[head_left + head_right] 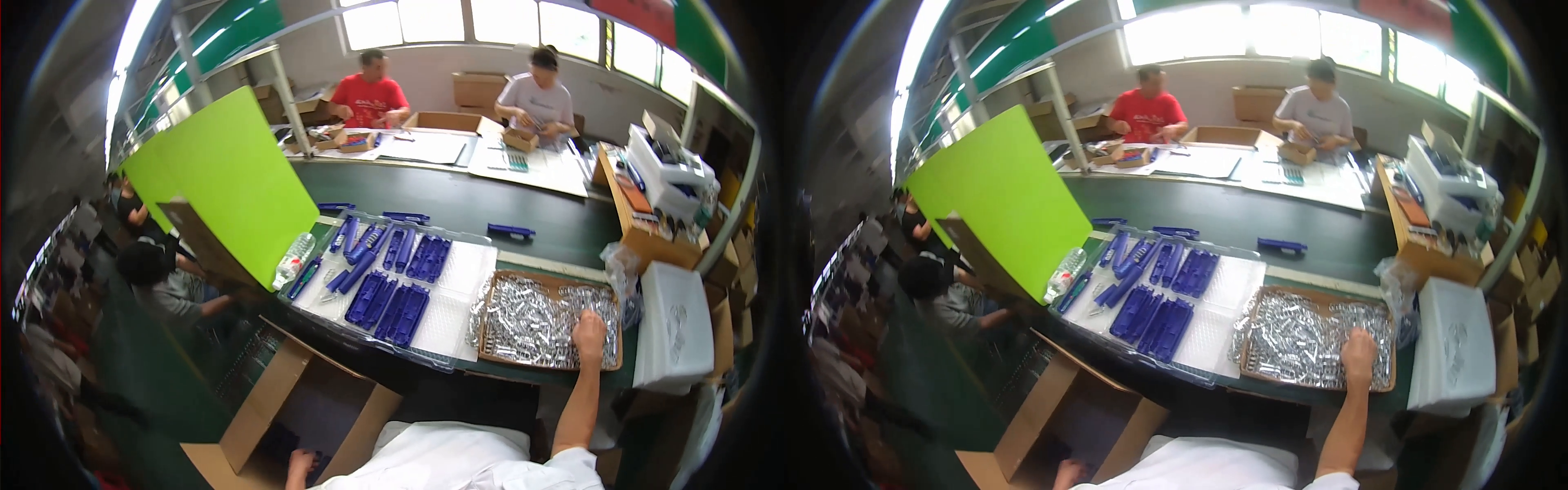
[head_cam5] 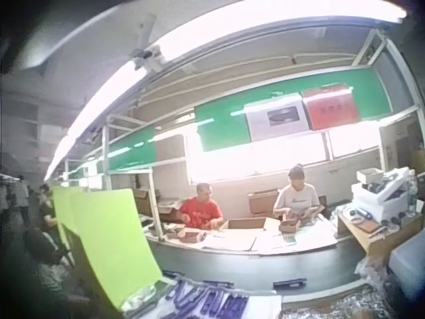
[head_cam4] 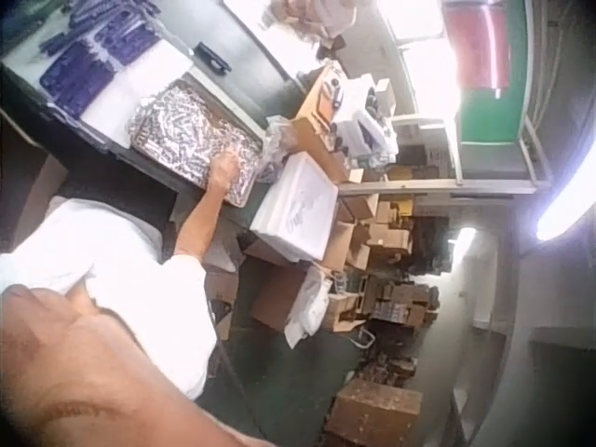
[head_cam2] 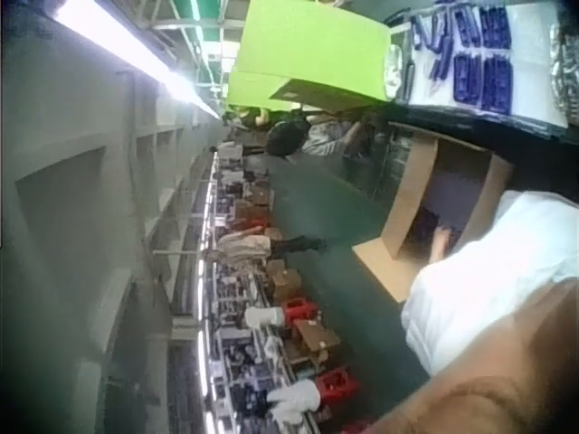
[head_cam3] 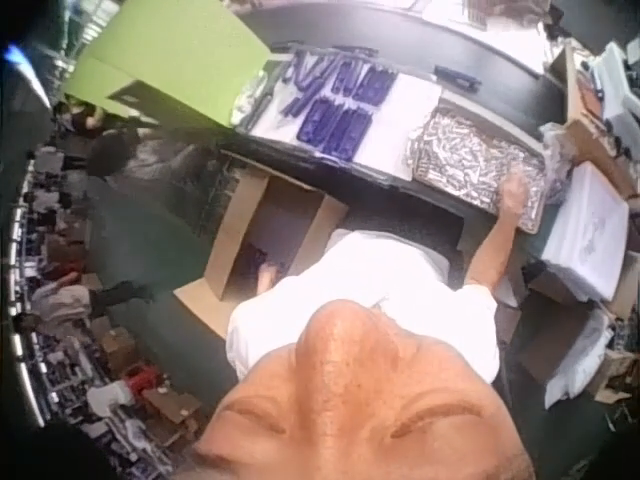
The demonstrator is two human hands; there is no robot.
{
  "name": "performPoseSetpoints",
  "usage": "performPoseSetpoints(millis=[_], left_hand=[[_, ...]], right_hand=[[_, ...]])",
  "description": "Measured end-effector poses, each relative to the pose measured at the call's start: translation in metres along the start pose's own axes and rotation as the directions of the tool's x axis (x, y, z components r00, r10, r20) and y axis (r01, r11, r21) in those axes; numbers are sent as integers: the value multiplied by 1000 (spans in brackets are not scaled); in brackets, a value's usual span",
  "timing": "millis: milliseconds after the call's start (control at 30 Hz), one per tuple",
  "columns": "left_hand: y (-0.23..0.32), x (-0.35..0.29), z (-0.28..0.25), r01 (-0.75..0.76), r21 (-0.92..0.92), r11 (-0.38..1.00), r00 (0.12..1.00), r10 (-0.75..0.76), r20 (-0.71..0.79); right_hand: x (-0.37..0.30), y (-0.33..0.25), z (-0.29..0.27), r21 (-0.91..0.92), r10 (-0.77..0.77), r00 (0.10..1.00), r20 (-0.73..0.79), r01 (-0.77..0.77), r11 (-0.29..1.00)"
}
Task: The person assembles a spring-loaded component into a blue plastic casing by hand.
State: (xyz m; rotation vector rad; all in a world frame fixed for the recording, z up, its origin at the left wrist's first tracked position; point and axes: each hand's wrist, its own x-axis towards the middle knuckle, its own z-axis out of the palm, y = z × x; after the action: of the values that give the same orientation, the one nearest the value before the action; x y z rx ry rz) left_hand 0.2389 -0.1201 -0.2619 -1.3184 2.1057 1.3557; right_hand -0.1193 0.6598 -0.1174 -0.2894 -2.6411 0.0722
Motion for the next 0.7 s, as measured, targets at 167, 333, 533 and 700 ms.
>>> performPoseSetpoints(millis=[167, 333, 533, 700], left_hand=[[-78, 44, 15, -907, 174, 384, 396, 917, 38], [-69, 94, 69, -531, 602, 596, 840, 465, 280], [-84, 94, 69, -257, 771, 583, 964, 205, 166], [-114, 82, 51, -319, 834, 451, 900, 419, 118]], right_hand=[[-6, -22, -32, 102, 173, 985, 26, -174, 979], [-2, -26, -22, 159, 74, 996, -39, -67, 985], [-13, 40, 10, 132, 133, 988, 84, -143, 981], [-9, 39, 34, 74, 126, 987, 102, -134, 988]])
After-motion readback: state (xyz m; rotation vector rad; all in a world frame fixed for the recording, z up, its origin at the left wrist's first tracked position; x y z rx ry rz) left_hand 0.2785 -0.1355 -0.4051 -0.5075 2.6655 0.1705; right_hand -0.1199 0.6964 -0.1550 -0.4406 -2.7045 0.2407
